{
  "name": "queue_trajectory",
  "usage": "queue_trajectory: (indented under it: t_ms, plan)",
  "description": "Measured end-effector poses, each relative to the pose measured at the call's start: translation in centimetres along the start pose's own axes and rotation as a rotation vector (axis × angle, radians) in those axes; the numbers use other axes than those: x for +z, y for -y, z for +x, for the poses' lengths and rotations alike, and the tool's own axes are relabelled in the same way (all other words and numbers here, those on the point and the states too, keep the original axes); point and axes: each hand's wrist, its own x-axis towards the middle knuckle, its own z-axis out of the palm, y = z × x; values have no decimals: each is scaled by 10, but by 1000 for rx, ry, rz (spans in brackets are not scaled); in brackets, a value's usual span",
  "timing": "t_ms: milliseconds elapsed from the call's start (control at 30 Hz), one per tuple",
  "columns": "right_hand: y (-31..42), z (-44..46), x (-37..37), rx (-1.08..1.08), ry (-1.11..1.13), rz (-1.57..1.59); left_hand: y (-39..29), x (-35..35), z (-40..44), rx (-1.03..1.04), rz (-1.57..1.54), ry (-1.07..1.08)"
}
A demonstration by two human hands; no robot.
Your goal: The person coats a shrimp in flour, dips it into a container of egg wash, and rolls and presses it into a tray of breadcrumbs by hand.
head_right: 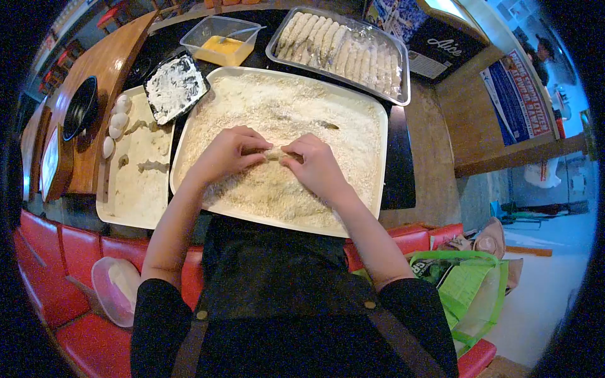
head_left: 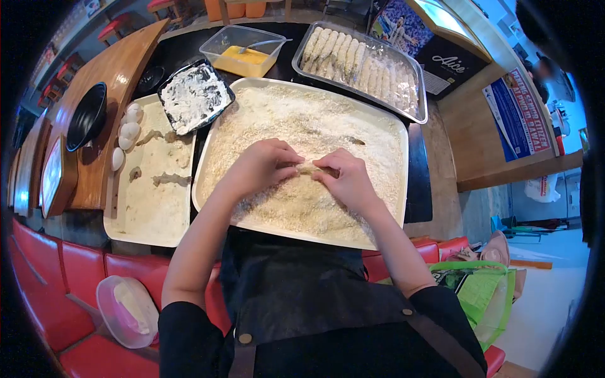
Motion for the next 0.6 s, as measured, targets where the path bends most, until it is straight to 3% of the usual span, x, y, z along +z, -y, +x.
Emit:
queue_trajectory:
  t_ms: [67, 333, 433, 533, 600]
  plan:
    - [2, 1, 1, 93, 18, 28, 6, 4, -1, -6, -8, -5]
    - [1, -2, -9, -15, -55, -26, -7, -13, -8, -43, -32, -59]
    - [-3, -5, -12, 43, 16, -23, -3, -22, -11, -190, 35, 38]
    - [2, -1, -13, 172, 71, 63, -12, -32, -5, -435, -169, 197]
    - [4, -2, -13, 158, 44, 87, -3, -33, -4, -317, -41, 144]
